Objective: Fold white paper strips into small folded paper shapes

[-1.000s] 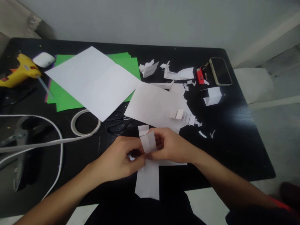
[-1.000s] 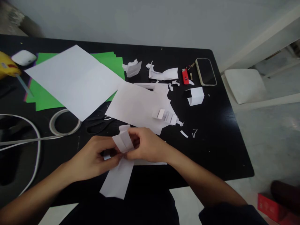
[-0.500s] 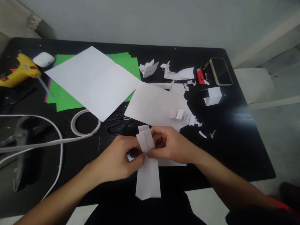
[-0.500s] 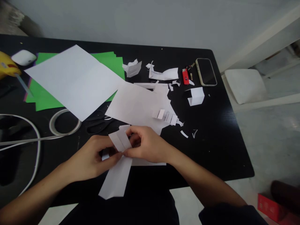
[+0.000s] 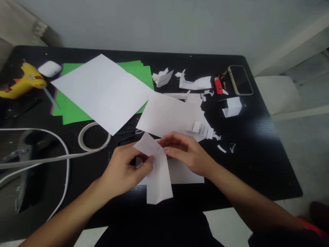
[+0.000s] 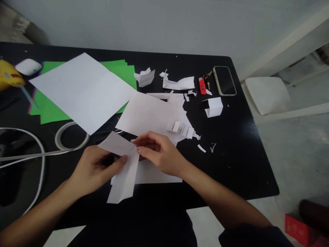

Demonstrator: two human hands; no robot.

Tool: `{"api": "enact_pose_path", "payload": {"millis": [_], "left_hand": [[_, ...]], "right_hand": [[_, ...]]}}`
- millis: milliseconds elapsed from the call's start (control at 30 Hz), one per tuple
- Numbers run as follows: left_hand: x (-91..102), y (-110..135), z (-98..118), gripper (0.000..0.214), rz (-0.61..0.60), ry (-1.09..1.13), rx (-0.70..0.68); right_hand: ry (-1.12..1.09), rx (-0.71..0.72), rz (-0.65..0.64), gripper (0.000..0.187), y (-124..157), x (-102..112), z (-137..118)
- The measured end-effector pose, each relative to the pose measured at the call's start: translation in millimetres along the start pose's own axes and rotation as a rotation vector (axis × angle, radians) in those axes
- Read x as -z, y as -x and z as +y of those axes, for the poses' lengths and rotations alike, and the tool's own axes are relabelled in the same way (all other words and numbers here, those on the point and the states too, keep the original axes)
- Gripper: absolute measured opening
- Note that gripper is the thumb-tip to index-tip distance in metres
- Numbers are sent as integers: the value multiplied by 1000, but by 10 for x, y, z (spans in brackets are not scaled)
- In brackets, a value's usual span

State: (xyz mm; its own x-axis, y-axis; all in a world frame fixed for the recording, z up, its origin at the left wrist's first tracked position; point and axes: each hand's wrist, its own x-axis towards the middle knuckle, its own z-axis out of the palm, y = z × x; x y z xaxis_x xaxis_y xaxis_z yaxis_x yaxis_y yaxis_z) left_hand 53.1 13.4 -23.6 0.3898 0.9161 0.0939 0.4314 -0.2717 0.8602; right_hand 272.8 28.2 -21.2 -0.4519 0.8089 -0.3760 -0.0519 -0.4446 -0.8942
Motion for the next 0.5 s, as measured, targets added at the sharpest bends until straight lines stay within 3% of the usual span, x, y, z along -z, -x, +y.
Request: {"api": "enact_pose_path", "payload": {"millis": [200, 500], "left_hand": [[9, 8, -8, 10, -15, -6, 15], [-19, 11, -20, 15, -69, 79, 215]], "right_hand": [[11, 12, 32, 11, -12, 2, 13], [94, 65, 63, 7, 10, -20, -15]]}}
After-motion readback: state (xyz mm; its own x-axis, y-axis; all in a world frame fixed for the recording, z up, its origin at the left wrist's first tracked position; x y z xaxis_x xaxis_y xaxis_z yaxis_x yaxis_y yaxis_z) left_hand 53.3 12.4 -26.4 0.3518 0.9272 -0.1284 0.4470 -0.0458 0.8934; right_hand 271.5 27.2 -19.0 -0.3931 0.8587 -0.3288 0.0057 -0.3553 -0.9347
